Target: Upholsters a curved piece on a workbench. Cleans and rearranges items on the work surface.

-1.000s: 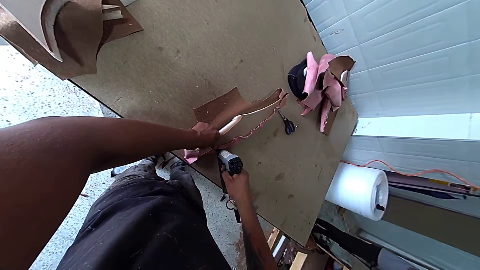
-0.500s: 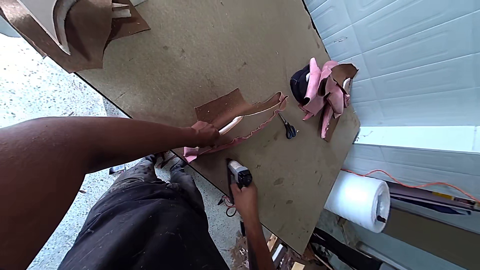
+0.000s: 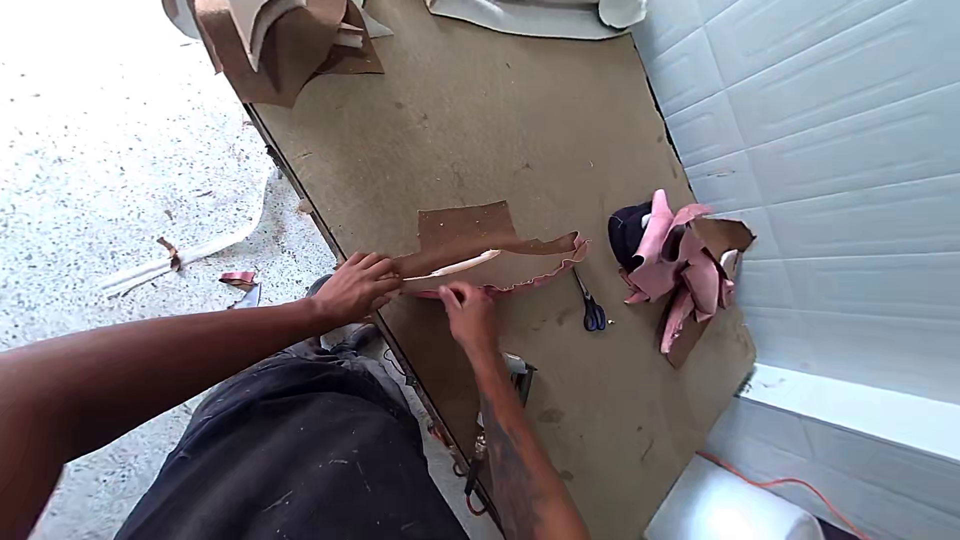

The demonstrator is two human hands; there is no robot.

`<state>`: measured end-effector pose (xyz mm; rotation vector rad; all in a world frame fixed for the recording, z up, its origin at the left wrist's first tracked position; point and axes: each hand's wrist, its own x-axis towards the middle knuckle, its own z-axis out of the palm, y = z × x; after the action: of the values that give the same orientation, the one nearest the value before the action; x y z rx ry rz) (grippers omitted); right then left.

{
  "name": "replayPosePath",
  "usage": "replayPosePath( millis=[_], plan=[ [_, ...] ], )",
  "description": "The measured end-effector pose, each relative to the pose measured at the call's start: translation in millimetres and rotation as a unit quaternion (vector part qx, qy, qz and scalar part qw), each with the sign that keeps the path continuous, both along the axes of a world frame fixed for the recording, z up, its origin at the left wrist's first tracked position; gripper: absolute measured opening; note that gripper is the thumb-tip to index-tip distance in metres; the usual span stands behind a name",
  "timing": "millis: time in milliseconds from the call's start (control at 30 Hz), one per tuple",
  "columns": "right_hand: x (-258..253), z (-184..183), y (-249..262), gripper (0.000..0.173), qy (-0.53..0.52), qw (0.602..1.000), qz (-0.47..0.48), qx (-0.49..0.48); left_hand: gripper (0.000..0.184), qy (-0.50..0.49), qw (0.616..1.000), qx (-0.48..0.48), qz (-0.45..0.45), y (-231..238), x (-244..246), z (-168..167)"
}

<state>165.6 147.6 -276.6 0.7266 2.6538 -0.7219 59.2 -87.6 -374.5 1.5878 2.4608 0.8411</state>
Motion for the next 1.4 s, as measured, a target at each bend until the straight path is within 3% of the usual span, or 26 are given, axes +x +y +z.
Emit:
replayPosePath(
  millis=[133,233,400,633,900,1167,1267,1333,1400],
  plan=[
    [-73.6,-22.1,9.8,0.042,-0.185,0.963,0.192,0.046,0.026,0.031,0.995,0.069,0.060,3.2,19.8,-10.0],
    [-96.3,-21.7,5.9,0.045,-0.263,0.925,0.257,0.092,0.023,0.044,0.990,0.099,0.095,9.0,33.5,-14.1],
    [-99.1,-25.7,-4.3,0.046,-0.275,0.922,0.251,0.111,0.019,0.036,0.982,0.123,0.137,11.5,38.7,-32.4],
    [-100.3,-35.1,-2.1,0.047,-0.280,0.923,0.246,0.091,0.018,-0.093,0.979,0.115,0.142,17.6,34.5,-27.0],
    [-106.1,-31.6,-1.2,0.043,-0.301,0.929,0.209,0.049,0.008,-0.240,0.959,-0.107,0.104,33.1,-22.3,6.0],
    [-84.0,-30.8,5.6,0.043,-0.227,0.964,0.138,0.021,0.020,-0.190,0.947,-0.256,0.035,57.5,-53.3,20.6],
    [-44.4,-35.0,8.8,0.039,-0.037,0.997,0.051,-0.048,0.024,-0.160,0.945,-0.282,-0.039,70.1,-65.3,18.5],
    [-6.8,-33.0,5.6,0.027,0.151,0.976,-0.056,-0.147,0.023,-0.146,0.939,-0.299,-0.089,76.2,-77.4,19.7],
    [53.9,-16.6,8.3,0.030,0.229,0.952,-0.159,-0.129,0.022,-0.131,0.933,-0.306,-0.139,82.1,-81.8,19.1]
  ],
)
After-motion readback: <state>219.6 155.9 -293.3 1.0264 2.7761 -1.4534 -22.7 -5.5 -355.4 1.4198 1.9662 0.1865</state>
